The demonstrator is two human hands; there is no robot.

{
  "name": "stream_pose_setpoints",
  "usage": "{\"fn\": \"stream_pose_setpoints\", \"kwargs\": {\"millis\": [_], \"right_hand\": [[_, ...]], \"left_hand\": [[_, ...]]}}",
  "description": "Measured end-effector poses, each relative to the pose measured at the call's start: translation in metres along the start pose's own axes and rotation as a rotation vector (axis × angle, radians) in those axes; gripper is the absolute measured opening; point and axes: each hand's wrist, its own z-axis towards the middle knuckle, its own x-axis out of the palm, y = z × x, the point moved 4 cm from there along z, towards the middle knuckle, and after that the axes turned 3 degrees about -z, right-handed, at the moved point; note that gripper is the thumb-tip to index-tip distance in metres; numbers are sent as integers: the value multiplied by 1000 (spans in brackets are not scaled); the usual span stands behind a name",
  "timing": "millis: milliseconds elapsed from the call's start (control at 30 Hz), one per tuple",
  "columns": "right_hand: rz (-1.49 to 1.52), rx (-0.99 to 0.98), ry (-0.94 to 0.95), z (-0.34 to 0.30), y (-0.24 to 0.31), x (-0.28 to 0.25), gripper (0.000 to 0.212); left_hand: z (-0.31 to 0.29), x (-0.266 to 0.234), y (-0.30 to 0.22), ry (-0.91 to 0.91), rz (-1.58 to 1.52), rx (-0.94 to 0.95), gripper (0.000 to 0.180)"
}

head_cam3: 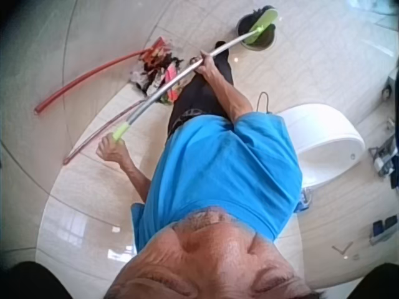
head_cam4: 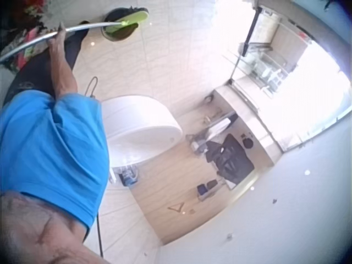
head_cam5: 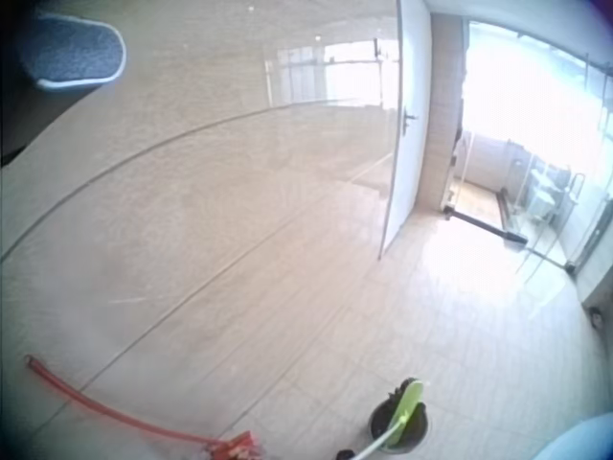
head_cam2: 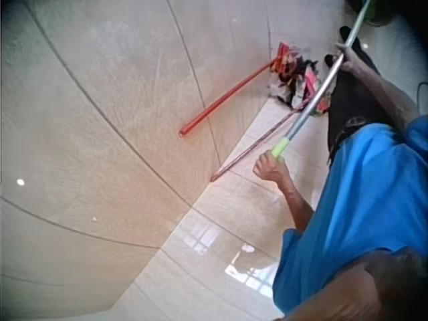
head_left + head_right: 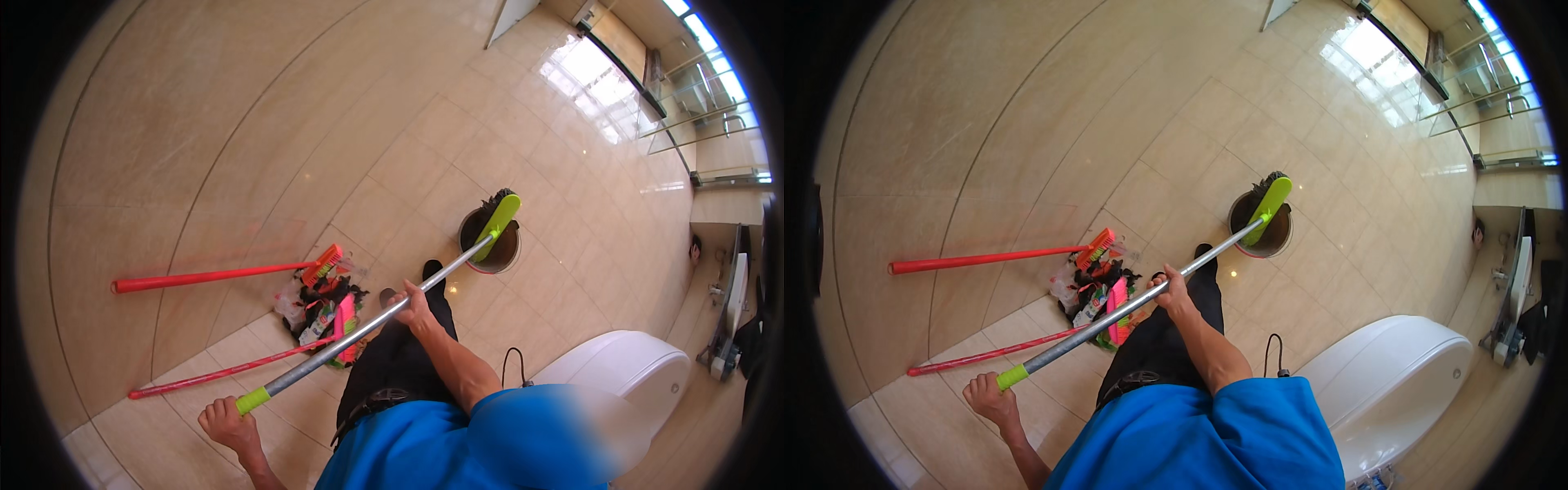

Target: The person mops the bathroom floor using a red mop and a bucket, then switches to a green mop to continue cleaning. The person moves around the bathroom, covering different areas of the floor.

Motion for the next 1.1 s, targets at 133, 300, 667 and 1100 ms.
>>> {"fn": "stream_pose_setpoints", "kwargs": {"millis": [133,300,667,1100], "right_hand": [[23,3,-42,1,-5,3,24],[3,20,-121,-23,-33,23,30],[-34,81,-101,-46,-79,11,20],[-134,74,-91,-44,-79,-1,27]], "left_hand": [[1,-1,3,-21,8,-2,13],[1,-2,39,-76,24,7,18],[-33,18,98,31,-42,-71,17],[-62,43,98,79,-58,-150,17]]}}
